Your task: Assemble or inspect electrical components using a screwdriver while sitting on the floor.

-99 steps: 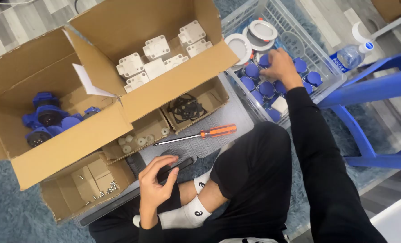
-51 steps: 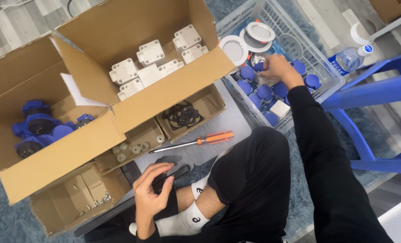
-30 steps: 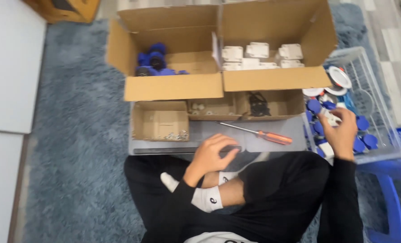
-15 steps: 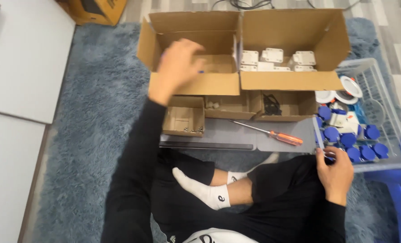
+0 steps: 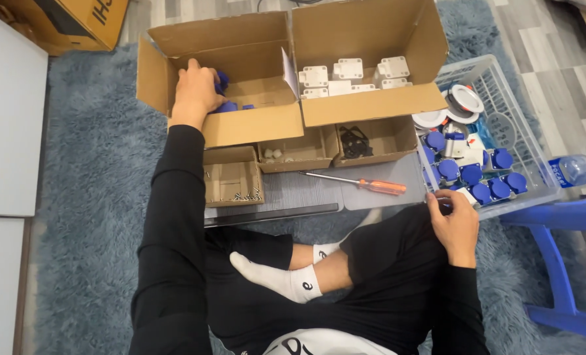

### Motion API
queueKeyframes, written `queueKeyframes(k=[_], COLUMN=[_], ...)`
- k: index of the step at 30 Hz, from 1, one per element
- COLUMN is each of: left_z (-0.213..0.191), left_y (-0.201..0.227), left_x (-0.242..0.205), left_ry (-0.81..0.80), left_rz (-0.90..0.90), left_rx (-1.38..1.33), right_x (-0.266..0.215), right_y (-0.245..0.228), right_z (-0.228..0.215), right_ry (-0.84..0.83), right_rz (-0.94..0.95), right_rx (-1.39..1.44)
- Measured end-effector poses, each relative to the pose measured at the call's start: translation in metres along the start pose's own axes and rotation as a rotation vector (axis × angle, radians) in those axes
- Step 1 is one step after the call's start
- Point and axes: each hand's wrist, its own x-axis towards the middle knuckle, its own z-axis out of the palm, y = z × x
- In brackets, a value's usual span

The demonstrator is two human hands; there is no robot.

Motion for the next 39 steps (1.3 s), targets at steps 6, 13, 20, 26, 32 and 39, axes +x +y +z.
queueKeyframes(k=[6,13,20,26,32,39], left_z=[-0.072,-0.132,-0.061,0.038,0.057,0.076], left_y=[0.037,0.099,0.144,0.151,0.156,0.166], left_x=[-0.062,-0.186,-0.282,-0.307,-0.304,-0.289], left_ry=[0.280,0.215,-0.179,-0.331,-0.094,-0.117], left_rz=[0.162,0.330,0.258,0.263,0.380,0.355], left_rx=[-0.274,-1.145,-1.599,-1.821,-1.409,-1.404], right_x=[0.006,0.019,0.068,0.108,0.149,0.180], right_y=[0.024,-0.078,-0.207,-0.232,-0.188,-0.126], right_z=[0.013,-0.031,-0.037,-0.008,0.042,0.102], right_ry=[0.190,0.275,-0.438,-0.716,-0.759,-0.595], right_rz=[-0.272,-0.631,-0.706,-0.419,-0.389,-0.505], right_rx=[0.102,0.220,0.110,-0.241,-0.588,-0.779])
